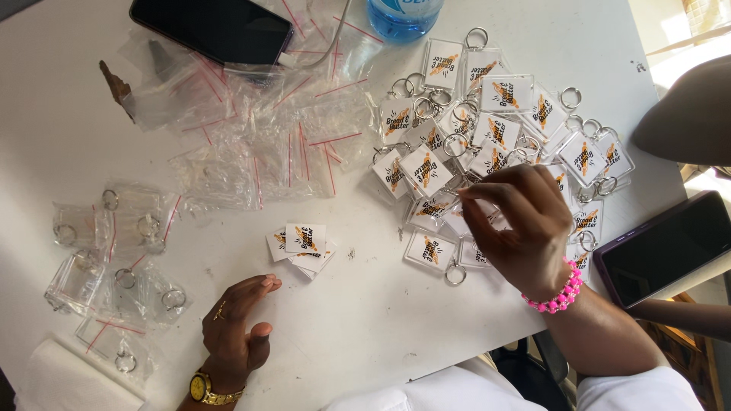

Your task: The person assembles keychains by inserting printed stickers into clear plastic frames and attaching metal key rings. They handle each component by hand, place the finished keychains into small plastic bags, and set them aside on the table.

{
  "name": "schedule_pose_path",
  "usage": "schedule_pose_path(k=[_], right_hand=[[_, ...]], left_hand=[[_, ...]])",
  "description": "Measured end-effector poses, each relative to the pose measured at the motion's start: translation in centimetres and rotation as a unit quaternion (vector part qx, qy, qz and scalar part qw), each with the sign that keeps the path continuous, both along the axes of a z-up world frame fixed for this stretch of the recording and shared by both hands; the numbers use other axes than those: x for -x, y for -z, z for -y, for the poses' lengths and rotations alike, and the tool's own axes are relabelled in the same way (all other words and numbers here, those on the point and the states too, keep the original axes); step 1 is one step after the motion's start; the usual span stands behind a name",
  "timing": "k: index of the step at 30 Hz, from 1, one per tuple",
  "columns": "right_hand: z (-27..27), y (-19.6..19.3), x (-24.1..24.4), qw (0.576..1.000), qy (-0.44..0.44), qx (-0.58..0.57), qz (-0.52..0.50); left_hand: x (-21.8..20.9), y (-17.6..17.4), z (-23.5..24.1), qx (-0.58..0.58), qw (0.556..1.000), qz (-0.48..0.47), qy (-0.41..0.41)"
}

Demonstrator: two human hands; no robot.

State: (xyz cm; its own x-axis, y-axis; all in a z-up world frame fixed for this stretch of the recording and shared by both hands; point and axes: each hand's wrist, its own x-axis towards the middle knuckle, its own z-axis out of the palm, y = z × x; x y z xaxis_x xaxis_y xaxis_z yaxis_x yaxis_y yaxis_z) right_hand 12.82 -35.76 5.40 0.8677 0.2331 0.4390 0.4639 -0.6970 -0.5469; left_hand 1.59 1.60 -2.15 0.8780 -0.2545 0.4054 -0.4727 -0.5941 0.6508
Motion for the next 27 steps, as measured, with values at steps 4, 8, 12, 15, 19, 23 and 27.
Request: schedule_pose_path(k=[4,8,12,15,19,23,27], right_hand=[[0.1,1.3,1.1,0.998,0.011,-0.054,0.033],[-0.6,2.9,2.4,0.982,-0.076,-0.072,0.158],[-4.6,0.4,2.5,0.933,-0.331,-0.055,0.128],[-7.1,-0.4,4.4,0.888,-0.449,0.042,0.092],[-10.8,0.5,6.1,0.878,-0.458,0.016,0.138],[-13.2,0.8,6.5,0.885,-0.445,0.078,0.114],[-14.7,0.8,5.0,0.948,-0.292,0.108,0.065]], left_hand=[[-0.5,-0.4,0.5,0.0,1.0,0.017,0.006],[-0.6,-0.6,0.8,-0.003,0.999,0.029,0.021],[-0.5,-0.5,0.8,-0.022,0.998,0.044,0.038],[-0.6,-1.2,1.1,-0.008,0.998,0.047,0.033],[-1.3,-1.9,1.2,-0.002,0.999,0.016,-0.046],[-1.0,-1.4,1.0,0.022,0.998,-0.019,-0.061],[-0.9,-1.8,0.8,0.033,0.996,-0.034,-0.075]])
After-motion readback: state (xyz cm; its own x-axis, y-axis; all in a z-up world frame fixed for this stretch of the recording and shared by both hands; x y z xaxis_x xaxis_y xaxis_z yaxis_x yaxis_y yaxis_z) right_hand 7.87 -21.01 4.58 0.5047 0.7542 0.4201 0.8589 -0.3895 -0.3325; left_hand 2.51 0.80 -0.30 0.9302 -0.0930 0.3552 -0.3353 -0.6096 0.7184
